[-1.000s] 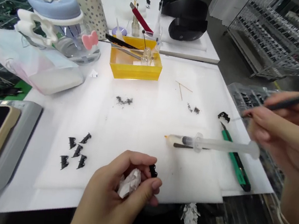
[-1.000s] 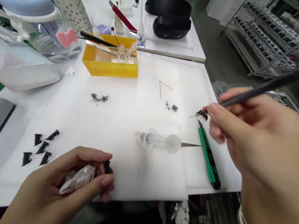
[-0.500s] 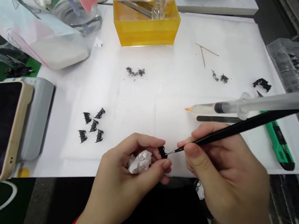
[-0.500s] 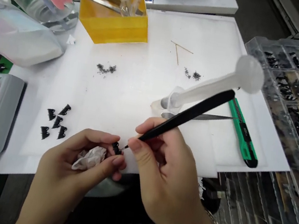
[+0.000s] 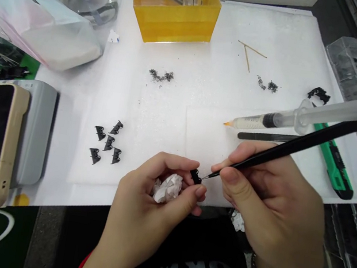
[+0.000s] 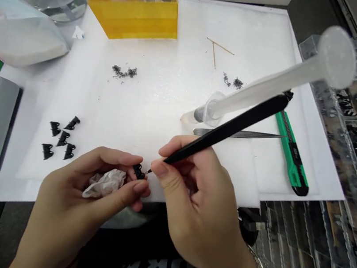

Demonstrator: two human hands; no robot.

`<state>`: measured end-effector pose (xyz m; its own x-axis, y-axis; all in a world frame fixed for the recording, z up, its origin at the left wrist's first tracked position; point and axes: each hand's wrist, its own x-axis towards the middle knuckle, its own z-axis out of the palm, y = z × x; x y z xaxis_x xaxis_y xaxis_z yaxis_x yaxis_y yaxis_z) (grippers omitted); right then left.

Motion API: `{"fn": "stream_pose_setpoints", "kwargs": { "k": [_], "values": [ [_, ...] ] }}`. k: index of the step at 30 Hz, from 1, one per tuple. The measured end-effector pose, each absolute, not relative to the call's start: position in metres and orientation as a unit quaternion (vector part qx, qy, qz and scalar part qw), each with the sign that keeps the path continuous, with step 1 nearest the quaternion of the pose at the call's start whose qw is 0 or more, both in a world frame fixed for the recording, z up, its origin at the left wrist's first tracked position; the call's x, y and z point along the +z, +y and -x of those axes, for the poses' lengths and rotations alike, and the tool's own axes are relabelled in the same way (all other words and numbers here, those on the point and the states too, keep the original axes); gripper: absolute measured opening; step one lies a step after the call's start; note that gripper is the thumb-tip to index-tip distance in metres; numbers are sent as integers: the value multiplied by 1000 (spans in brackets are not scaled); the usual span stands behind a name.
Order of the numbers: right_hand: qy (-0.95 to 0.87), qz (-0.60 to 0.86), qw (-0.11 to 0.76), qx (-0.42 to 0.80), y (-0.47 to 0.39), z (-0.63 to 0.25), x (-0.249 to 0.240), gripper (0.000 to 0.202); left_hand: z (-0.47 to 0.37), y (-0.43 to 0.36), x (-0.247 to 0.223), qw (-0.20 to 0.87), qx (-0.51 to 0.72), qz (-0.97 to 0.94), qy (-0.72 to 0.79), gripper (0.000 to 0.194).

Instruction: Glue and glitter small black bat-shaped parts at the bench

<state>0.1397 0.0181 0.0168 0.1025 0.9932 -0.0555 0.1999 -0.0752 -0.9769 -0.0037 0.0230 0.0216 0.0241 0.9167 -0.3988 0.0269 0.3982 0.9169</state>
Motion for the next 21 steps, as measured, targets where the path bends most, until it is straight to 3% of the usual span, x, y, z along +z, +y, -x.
{"fn": "stream_pose_setpoints", "kwargs": {
  "k": [21],
  "values": [
    [-483,589,457,459,16,-142,19,11,4,21,20,585,391,-418,575,21]
  ]
}}
